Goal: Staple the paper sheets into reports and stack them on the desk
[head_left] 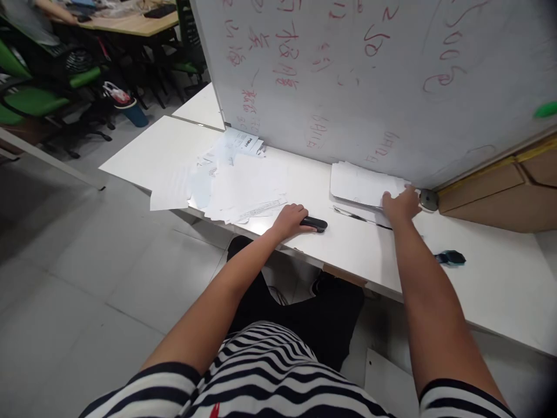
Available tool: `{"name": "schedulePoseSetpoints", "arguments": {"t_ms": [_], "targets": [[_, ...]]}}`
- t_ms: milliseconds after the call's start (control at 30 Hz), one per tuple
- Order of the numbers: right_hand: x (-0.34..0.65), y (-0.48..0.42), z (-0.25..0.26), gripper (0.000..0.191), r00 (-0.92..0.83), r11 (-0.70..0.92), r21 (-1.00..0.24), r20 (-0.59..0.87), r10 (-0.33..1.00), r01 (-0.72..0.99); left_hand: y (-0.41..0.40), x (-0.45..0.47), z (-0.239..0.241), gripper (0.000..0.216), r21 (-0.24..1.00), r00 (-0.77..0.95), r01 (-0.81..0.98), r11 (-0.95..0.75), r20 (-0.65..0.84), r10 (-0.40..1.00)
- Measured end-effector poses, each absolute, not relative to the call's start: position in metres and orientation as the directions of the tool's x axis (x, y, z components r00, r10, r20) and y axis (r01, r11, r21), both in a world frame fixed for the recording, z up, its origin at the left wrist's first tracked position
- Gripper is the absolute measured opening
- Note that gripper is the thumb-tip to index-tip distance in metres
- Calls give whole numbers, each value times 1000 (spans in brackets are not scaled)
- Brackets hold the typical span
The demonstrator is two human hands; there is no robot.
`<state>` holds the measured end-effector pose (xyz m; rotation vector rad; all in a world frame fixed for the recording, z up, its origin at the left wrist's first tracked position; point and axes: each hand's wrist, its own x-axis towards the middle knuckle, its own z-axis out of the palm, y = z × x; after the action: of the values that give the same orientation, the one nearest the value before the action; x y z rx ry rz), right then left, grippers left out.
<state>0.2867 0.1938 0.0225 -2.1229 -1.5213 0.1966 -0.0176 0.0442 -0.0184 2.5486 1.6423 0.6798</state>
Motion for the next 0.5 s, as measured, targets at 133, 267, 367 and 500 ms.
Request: {"name": "schedulePoseSetpoints", "arguments": {"t_ms": [133,267,367,500], "targets": [[274,144,2,70,290,-179,-391,247,924,903,44,-17,-18,48,262,337,866,-426,325,884],[268,83,-19,69,172,-108,-370,143,975,923,44,-18,-19,48,290,329,859,-423,322,888],[266,52,-29,65,45,-35,-305,25,999,952,43,-18,-17,49,317,309,856,-408,319,896],[261,39,-30,62,10,-16,-246,-28,1000,969,36,-16,-9,47,369,310,831,-417,316,897]]}}
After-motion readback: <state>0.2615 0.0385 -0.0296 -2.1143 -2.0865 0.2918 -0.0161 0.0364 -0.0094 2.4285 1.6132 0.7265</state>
